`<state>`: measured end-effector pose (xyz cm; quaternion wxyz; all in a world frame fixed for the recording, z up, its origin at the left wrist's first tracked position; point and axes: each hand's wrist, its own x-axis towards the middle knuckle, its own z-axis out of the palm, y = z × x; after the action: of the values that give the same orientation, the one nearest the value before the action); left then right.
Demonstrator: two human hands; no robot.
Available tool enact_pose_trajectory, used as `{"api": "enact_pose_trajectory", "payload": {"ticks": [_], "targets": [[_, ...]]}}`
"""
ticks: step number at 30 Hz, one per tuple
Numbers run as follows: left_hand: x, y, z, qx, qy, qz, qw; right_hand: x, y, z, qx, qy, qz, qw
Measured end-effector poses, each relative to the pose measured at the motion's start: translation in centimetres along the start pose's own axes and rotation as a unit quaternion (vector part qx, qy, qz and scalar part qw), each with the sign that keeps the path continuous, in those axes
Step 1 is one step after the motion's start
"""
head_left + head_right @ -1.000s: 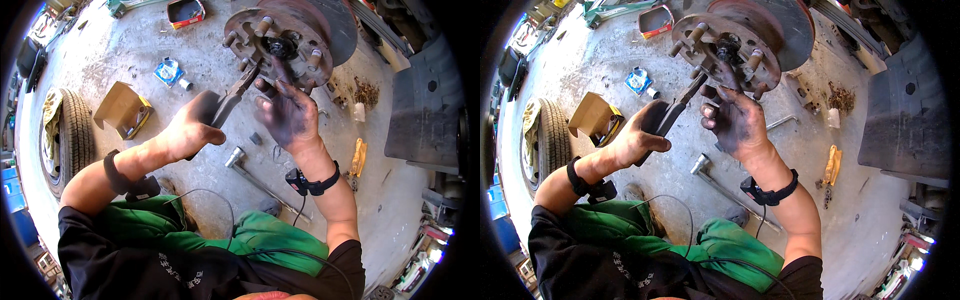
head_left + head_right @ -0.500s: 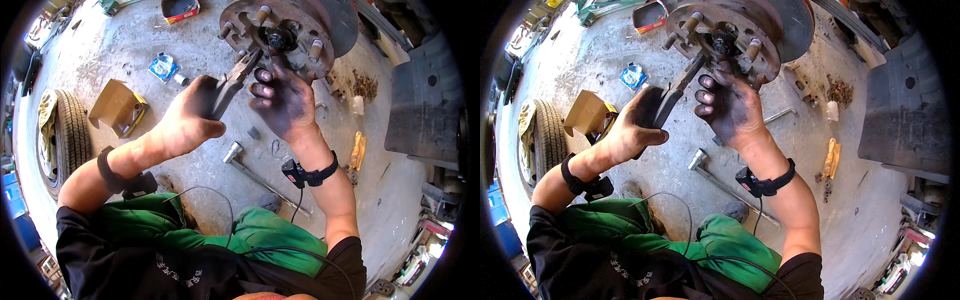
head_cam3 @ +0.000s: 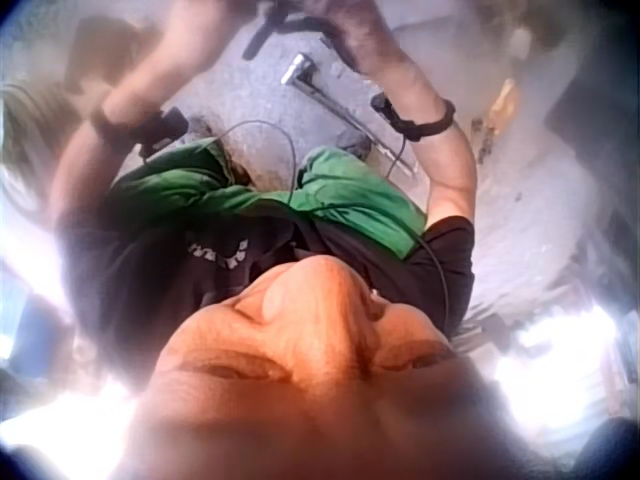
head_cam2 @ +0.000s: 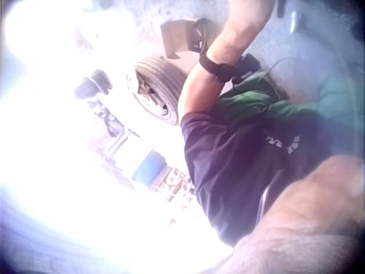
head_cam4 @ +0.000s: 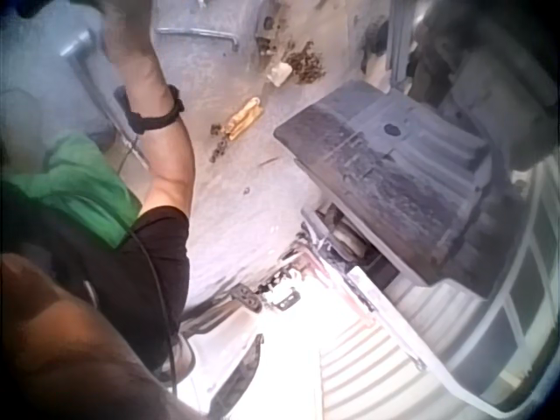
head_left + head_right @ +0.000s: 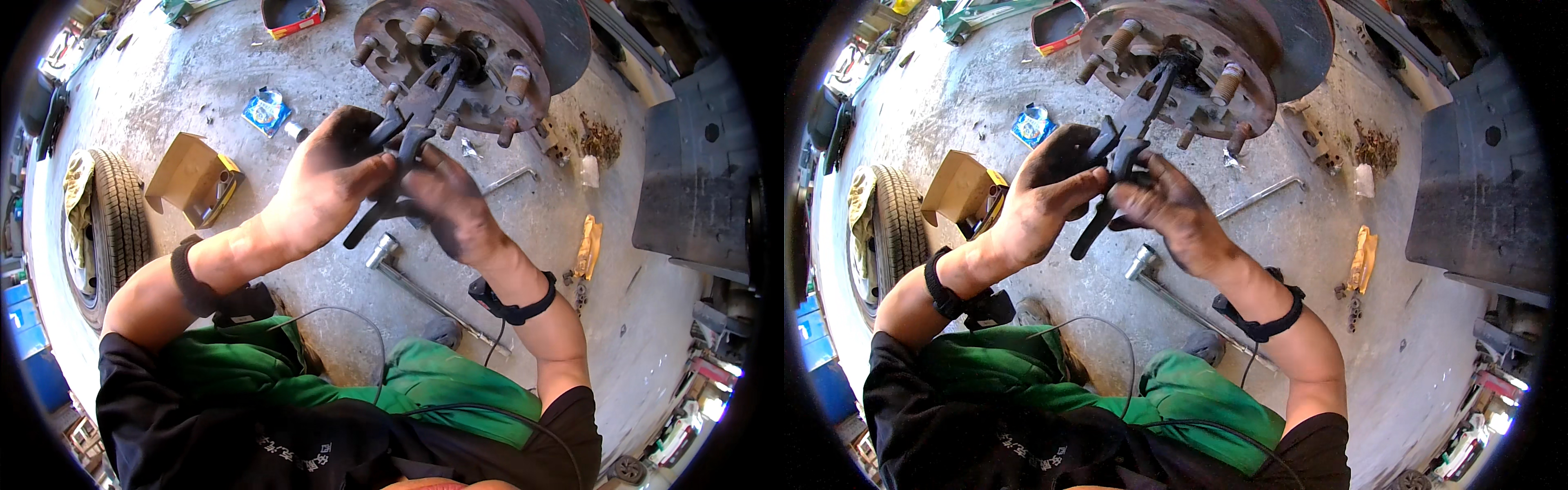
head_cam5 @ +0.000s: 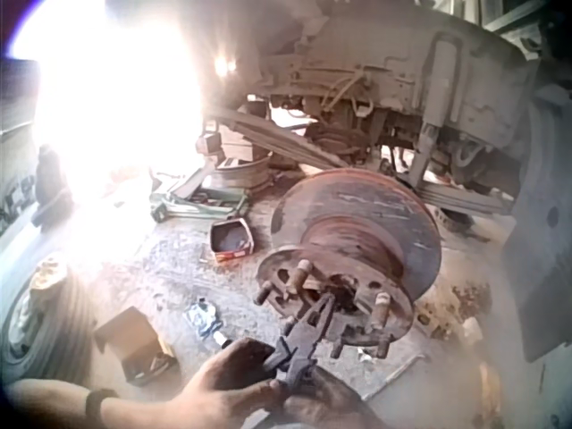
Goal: The person uses pliers to manipulate a metal component on a wheel hub assembly, then uses a long metal bar to apply leverage behind the component.
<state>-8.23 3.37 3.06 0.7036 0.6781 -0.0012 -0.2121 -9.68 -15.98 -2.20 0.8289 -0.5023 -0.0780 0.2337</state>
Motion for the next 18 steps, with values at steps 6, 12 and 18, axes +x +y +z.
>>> {"api": "enact_pose_trajectory", "payload": {"ticks": [6, 12, 18], "targets": [[1.8, -1.5, 1.4, -0.018, 0.021, 0.058, 0.998, -0.5, -0.8, 1.0, 0.007, 0.005, 0.029, 1.0], [2.8, -1.5, 1.7, 0.011, 0.038, 0.041, 0.998, -2.2, -0.1, -0.8, -0.165, 0.177, -0.04, 0.969], [3.9, -3.0, 1.8, -0.017, 0.006, 0.059, 0.998, -2.2, -1.3, -1.2, -0.24, 0.192, -0.069, 0.949]]}}
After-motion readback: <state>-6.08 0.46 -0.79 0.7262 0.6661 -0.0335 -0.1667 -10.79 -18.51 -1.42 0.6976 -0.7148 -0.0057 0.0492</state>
